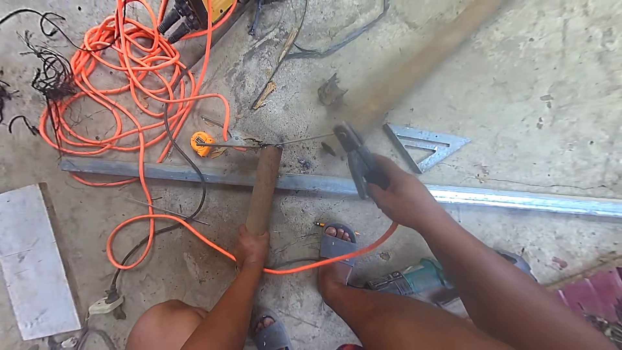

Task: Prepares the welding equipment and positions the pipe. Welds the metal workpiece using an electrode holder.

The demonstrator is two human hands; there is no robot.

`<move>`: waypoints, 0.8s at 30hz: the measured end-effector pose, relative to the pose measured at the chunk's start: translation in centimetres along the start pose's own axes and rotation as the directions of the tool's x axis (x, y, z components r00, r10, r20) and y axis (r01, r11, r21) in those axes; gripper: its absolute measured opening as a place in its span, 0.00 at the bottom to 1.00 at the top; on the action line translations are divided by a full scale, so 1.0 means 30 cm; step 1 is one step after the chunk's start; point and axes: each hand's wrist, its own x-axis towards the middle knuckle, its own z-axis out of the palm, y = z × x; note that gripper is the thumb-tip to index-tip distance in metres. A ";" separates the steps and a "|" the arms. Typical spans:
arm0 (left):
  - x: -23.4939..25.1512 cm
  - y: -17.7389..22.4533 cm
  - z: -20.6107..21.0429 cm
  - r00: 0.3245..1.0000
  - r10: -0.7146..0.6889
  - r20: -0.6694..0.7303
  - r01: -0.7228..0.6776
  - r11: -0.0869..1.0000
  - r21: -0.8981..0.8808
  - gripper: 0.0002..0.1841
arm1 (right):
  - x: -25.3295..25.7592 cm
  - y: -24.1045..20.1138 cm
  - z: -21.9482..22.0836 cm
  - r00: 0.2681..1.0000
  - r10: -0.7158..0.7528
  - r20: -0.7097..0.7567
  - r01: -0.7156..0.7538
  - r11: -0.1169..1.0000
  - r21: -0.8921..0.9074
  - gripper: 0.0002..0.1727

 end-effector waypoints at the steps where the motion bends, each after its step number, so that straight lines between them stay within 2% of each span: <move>1: 0.000 -0.007 0.000 1.000 0.012 0.013 -0.012 1.000 -0.009 0.39 | -0.004 -0.003 -0.003 1.000 -0.004 -0.011 0.004 1.000 0.000 0.32; 4: 0.015 -0.048 -0.008 0.995 0.090 0.046 -0.088 0.996 -0.033 0.41 | -0.027 -0.004 -0.016 1.000 0.012 0.010 -0.012 1.000 -0.006 0.31; 7: 0.012 -0.092 0.006 0.989 0.147 0.010 -0.147 0.988 -0.046 0.41 | -0.051 0.013 -0.043 0.999 -0.001 -0.050 0.004 0.998 0.067 0.31; 9: 0.000 -0.138 0.029 0.990 0.144 0.004 -0.144 0.989 -0.040 0.41 | -0.074 0.031 -0.047 0.999 0.000 -0.049 0.005 0.995 0.097 0.32; 12: -0.008 -0.194 0.044 0.992 0.127 0.012 -0.127 0.992 -0.016 0.42 | -0.086 0.045 -0.012 0.999 -0.003 0.041 0.001 0.999 0.044 0.30; 17: -0.021 -0.180 0.051 0.995 0.102 -0.013 -0.101 0.995 0.016 0.42 | -0.097 0.055 -0.013 0.999 0.037 -0.011 -0.036 0.998 0.060 0.32; 21: -0.024 -0.173 0.068 0.994 0.095 -0.048 -0.094 0.995 0.015 0.42 | -0.066 0.047 0.002 0.993 0.031 0.113 -0.035 0.999 0.034 0.30; 24: -0.028 -0.176 0.077 0.994 0.082 -0.067 -0.080 0.996 0.030 0.43 | -0.063 0.056 -0.021 0.998 0.050 0.023 -0.052 0.995 0.088 0.31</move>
